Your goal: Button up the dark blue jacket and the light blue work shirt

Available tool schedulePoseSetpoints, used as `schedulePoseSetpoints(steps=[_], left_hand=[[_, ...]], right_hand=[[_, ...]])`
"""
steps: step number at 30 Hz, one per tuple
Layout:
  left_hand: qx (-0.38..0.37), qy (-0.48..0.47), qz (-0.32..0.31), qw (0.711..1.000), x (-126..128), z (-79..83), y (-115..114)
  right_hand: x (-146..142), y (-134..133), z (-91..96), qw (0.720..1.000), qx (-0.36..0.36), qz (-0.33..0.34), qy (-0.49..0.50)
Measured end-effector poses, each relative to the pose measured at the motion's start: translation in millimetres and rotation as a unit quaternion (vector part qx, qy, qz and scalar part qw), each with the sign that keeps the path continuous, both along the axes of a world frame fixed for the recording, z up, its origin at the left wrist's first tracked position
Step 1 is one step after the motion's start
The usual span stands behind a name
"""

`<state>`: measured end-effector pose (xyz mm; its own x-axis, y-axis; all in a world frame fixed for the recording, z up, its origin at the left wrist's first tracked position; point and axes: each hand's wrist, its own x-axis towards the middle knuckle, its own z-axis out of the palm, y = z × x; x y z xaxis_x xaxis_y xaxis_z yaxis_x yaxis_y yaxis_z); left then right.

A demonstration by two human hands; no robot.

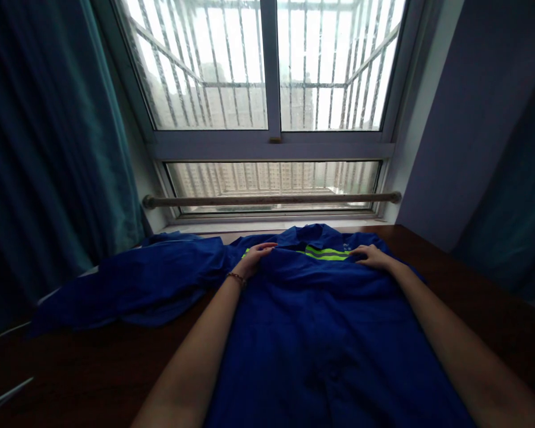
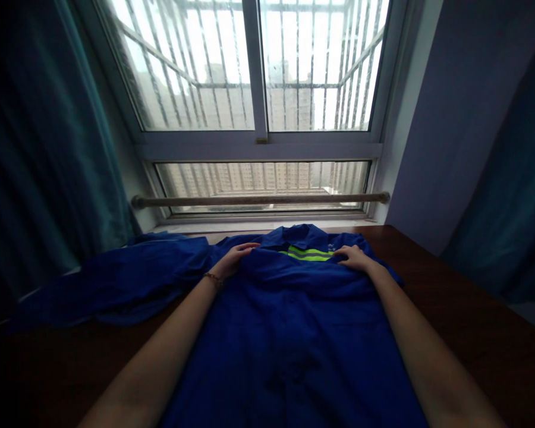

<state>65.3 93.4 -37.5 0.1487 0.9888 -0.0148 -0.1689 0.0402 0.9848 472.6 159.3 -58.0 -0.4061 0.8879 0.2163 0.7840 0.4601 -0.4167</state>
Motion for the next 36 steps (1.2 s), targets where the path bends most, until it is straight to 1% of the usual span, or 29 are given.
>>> schedulePoseSetpoints(steps=[2, 4, 5, 6, 8, 10, 13, 14, 15, 17, 18, 20, 22, 24, 26, 28, 29, 30, 32, 34, 36], left_hand=[[0.013, 0.031, -0.08, 0.996, -9, 1.3, -8], [0.013, 0.052, -0.145, 0.988, -16, 3.1, -14], [0.005, 0.066, -0.163, 0.984, -19, 3.4, -15], [-0.007, 0.084, -0.167, 0.982, -21, 3.0, -14], [-0.034, 0.12, -0.145, 0.981, -23, 0.4, -11], [-0.057, 0.147, -0.126, 0.979, -22, -3.1, -5], [-0.057, 0.179, -0.119, 0.975, -16, -4.0, 1], [-0.039, 0.188, -0.105, 0.976, -14, -2.4, 3], [-0.004, 0.192, -0.08, 0.978, -12, 0.2, 3], [0.098, 0.18, -0.014, 0.979, -7, 8.2, 4], [0.156, 0.17, 0.018, 0.973, -4, 13.5, 5], [0.254, 0.162, 0.066, 0.951, 1, 26.5, 4], [0.307, 0.191, 0.104, 0.926, 6, 43.1, 0], [0.333, 0.264, 0.132, 0.896, 11, 63.4, -7], [0.347, 0.352, 0.147, 0.857, 16, 85.8, -18], [0.352, 0.42, 0.136, 0.825, 22, 107.5, -33], [0.344, 0.441, 0.116, 0.821, 25, 117.1, -41], [0.328, 0.453, 0.09, 0.824, 28, 125.3, -49], [0.288, 0.443, 0.019, 0.848, 32, 137.3, -64], [0.249, 0.403, -0.065, 0.878, 34, 143.7, -75], [0.208, 0.354, -0.14, 0.901, 32, 145.1, -81]], right_hand=[[3, 0, -0.4, 1.0, 0.01, 0.0, 0.015], [5, 2, 1.4, 0.998, 0.039, -0.017, 0.042], [7, 4, 2.2, 0.995, 0.061, -0.034, 0.066], [10, 7, 2.7, 0.99, 0.086, -0.056, 0.098], [19, 14, 2.6, 0.968, 0.138, -0.119, 0.173], [29, 19, 1.9, 0.936, 0.183, -0.192, 0.233], [38, 20, 2.4, 0.894, 0.241, -0.279, 0.256], [39, 19, 3.2, 0.883, 0.257, -0.302, 0.251], [38, 17, 4.2, 0.874, 0.27, -0.323, 0.244], [36, 14, 6.8, 0.858, 0.289, -0.353, 0.235], [34, 12, 8.1, 0.853, 0.296, -0.362, 0.233], [32, 11, 11.0, 0.845, 0.3, -0.368, 0.246], [31, 10, 14.2, 0.836, 0.287, -0.364, 0.293], [31, 10, 18.1, 0.82, 0.258, -0.35, 0.373], [29, 8, 22.9, 0.795, 0.21, -0.323, 0.468], [25, 5, 27.9, 0.773, 0.154, -0.272, 0.552], [23, 4, 30.3, 0.764, 0.131, -0.245, 0.582], [21, 2, 32.3, 0.758, 0.114, -0.221, 0.603], [17, 0, 35.0, 0.753, 0.094, -0.191, 0.623], [15, -1, 35.9, 0.752, 0.081, -0.179, 0.629], [15, 0, 35.3, 0.757, 0.075, -0.174, 0.625]])
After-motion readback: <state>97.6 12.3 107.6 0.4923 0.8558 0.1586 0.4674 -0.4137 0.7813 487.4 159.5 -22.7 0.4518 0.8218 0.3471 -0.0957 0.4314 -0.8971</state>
